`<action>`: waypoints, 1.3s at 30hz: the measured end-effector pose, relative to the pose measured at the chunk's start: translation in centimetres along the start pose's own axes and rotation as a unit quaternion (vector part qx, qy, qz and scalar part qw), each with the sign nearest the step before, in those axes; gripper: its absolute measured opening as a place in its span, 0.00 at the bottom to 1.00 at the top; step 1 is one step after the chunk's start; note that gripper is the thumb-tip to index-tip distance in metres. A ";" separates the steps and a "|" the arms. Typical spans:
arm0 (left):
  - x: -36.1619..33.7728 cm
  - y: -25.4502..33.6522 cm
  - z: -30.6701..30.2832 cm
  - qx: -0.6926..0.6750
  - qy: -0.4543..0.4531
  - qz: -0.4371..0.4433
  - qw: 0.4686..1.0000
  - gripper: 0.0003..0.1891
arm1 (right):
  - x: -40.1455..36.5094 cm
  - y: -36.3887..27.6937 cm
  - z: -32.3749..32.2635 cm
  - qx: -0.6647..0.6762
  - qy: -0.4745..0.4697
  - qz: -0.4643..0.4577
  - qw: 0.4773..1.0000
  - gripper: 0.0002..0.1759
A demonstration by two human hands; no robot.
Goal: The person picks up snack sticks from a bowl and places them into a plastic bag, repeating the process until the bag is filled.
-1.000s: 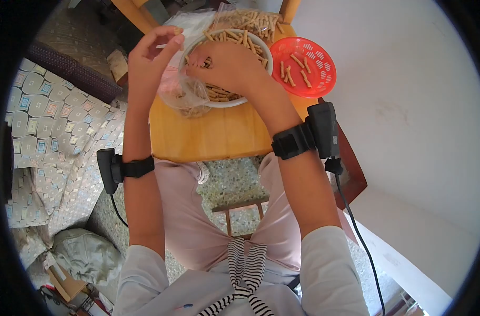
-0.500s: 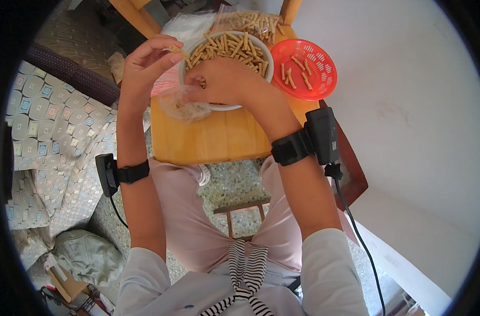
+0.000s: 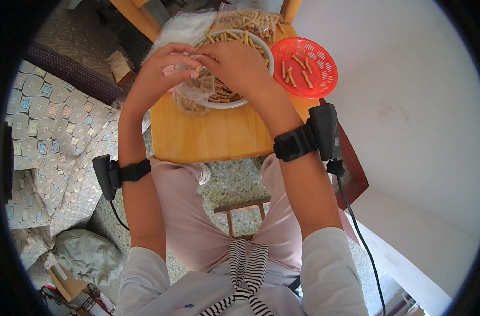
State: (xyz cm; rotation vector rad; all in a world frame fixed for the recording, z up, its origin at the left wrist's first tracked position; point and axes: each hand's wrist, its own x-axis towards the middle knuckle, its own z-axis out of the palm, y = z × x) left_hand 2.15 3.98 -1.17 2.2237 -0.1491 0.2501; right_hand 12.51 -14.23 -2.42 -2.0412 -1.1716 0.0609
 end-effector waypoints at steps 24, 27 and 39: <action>-0.6 -0.4 0.5 -0.043 -0.011 0.041 0.998 0.17 | 0.5 -0.1 -0.3 0.061 -0.010 -0.003 0.998 0.15; -0.3 -0.7 -0.3 -0.106 -0.025 0.012 0.994 0.13 | 0.7 -0.2 -0.4 0.116 -0.012 0.013 0.993 0.15; 0.5 -0.4 2.4 0.015 0.159 -0.016 0.987 0.09 | -1.6 4.2 1.3 -0.103 -0.050 0.009 0.993 0.22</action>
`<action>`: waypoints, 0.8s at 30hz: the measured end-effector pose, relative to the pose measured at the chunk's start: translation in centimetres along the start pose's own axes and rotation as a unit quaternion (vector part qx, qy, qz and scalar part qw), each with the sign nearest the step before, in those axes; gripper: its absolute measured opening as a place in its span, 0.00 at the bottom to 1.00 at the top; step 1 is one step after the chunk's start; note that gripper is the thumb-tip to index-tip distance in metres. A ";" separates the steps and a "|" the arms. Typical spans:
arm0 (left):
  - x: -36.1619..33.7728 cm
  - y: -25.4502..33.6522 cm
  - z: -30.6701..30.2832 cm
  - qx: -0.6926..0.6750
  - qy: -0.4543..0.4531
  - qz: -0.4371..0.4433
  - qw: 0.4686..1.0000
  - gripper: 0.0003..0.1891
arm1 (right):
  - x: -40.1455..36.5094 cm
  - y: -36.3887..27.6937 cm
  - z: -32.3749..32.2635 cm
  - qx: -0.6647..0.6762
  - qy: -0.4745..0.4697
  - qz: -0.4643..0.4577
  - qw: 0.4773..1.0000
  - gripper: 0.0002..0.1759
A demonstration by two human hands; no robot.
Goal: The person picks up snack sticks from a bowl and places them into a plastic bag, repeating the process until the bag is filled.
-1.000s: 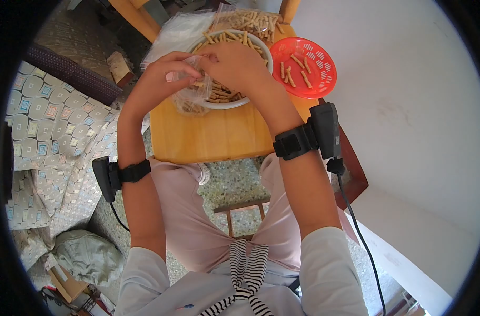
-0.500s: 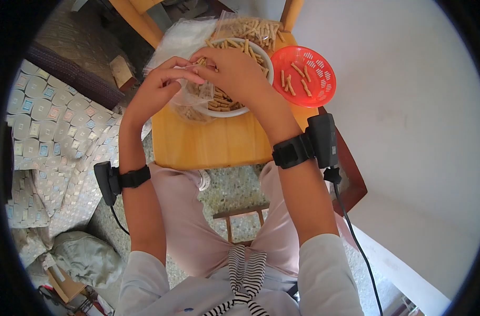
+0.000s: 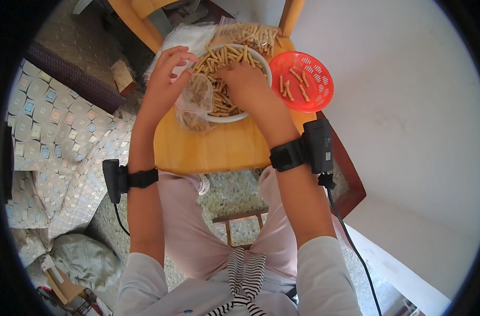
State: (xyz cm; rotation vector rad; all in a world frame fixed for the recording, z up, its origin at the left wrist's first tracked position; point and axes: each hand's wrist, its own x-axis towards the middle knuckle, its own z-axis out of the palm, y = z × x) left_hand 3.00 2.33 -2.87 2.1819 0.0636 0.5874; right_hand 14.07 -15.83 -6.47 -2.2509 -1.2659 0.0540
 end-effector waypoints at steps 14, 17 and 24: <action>-0.3 0.9 2.4 0.222 -0.033 -0.172 0.959 0.10 | 0.2 -0.7 1.3 -0.017 0.016 -0.011 1.000 0.10; -0.4 1.0 2.8 0.220 -0.040 -0.167 0.960 0.09 | 0.3 -0.8 0.7 -0.011 -0.004 0.008 1.000 0.12; -0.5 0.7 3.2 0.170 -0.027 -0.103 0.980 0.17 | 1.7 -1.7 -1.1 0.042 0.108 0.022 0.993 0.14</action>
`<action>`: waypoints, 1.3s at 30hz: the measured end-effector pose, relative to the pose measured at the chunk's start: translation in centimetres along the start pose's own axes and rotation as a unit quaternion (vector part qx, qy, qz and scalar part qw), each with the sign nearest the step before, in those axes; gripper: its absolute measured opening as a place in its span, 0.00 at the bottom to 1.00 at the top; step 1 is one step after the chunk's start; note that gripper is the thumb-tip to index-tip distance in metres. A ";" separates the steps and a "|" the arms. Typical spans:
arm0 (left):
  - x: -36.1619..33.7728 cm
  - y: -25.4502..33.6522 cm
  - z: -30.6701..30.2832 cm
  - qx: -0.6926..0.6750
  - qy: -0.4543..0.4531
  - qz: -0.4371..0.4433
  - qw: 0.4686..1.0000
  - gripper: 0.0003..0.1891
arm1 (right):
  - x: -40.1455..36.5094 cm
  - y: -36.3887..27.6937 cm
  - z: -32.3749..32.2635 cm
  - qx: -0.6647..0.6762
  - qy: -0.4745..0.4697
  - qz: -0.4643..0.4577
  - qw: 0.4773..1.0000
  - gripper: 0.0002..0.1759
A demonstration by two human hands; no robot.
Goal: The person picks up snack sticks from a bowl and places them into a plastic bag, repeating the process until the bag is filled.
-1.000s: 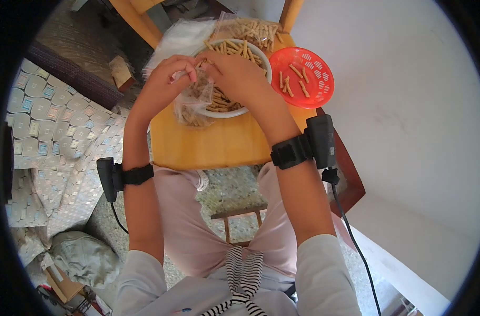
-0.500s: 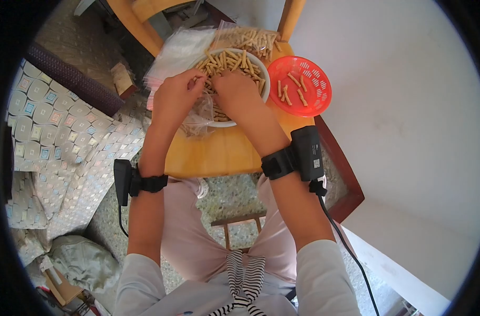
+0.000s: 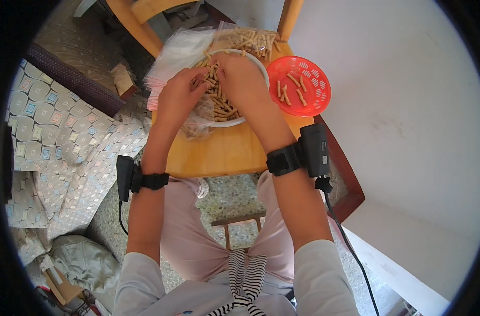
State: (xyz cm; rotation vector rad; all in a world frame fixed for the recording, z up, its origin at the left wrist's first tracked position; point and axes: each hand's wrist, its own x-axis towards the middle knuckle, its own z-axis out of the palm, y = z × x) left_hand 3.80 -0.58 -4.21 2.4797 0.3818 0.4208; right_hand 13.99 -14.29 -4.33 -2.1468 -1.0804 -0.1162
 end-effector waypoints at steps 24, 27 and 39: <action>0.3 2.0 -1.0 -0.111 0.196 0.107 0.968 0.08 | 0.9 -2.5 -1.9 0.195 0.134 -0.097 0.967 0.11; 0.2 2.3 -0.9 -0.150 0.185 0.117 0.964 0.07 | 0.7 -2.1 -1.5 0.202 0.091 -0.108 0.969 0.11; 0.1 3.0 -1.1 -0.206 0.221 0.109 0.947 0.07 | 0.7 -2.3 -1.1 0.247 0.033 -0.057 0.967 0.12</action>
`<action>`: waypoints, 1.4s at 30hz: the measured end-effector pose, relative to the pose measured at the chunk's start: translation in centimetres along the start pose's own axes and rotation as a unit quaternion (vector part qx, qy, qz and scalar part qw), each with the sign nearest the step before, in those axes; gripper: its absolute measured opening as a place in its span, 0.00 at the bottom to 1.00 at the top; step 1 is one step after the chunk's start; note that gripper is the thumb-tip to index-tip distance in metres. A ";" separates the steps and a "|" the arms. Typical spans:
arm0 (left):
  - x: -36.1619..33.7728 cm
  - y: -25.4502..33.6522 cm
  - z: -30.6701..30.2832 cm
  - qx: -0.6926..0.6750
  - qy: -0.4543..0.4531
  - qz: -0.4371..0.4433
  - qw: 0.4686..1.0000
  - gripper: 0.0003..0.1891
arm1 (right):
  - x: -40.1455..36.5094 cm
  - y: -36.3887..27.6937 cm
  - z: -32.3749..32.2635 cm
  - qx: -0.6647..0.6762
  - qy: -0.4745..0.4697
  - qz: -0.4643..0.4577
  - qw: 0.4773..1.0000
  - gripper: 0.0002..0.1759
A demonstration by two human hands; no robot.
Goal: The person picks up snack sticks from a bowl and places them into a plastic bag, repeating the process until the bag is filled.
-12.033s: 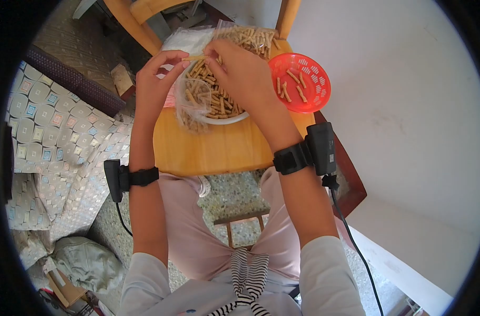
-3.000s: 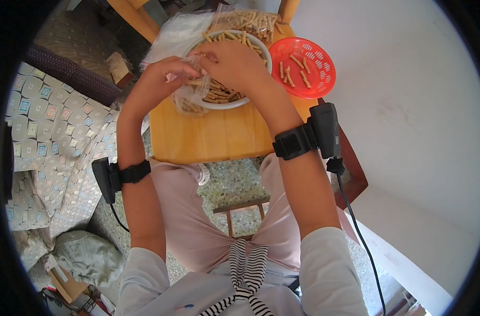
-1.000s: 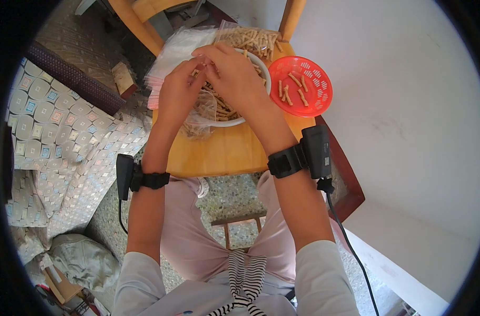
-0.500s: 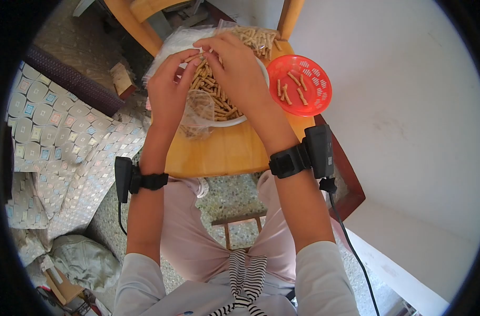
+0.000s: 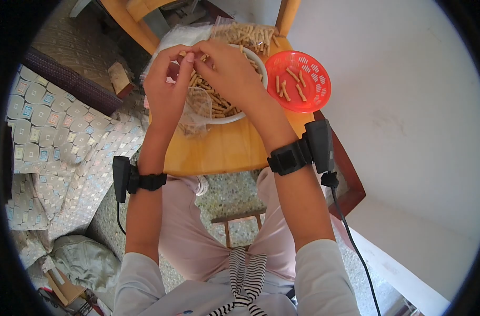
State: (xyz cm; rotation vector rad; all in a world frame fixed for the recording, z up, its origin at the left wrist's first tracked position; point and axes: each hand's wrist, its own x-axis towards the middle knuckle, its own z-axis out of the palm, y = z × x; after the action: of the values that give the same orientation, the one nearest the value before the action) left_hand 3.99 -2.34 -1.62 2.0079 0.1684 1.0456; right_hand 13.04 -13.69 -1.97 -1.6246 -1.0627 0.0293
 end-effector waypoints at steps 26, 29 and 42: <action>0.5 -1.0 -1.0 0.021 -0.065 -0.035 0.997 0.11 | 0.5 -1.6 -0.7 0.001 0.049 -0.066 0.997 0.09; 0.4 -0.9 -1.0 0.030 -0.050 -0.027 0.998 0.11 | 0.5 -1.8 -0.6 -0.007 0.045 -0.072 0.996 0.09; 0.2 -1.1 -0.9 0.084 -0.013 0.014 0.996 0.09 | 0.4 -2.1 -0.4 -0.024 0.063 -0.094 0.993 0.09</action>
State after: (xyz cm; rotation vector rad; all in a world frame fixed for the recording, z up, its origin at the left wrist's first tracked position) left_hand 3.74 -1.00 -2.04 2.1801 0.2212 1.0519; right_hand 12.21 -13.79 0.00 -1.5415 -1.1211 -0.2215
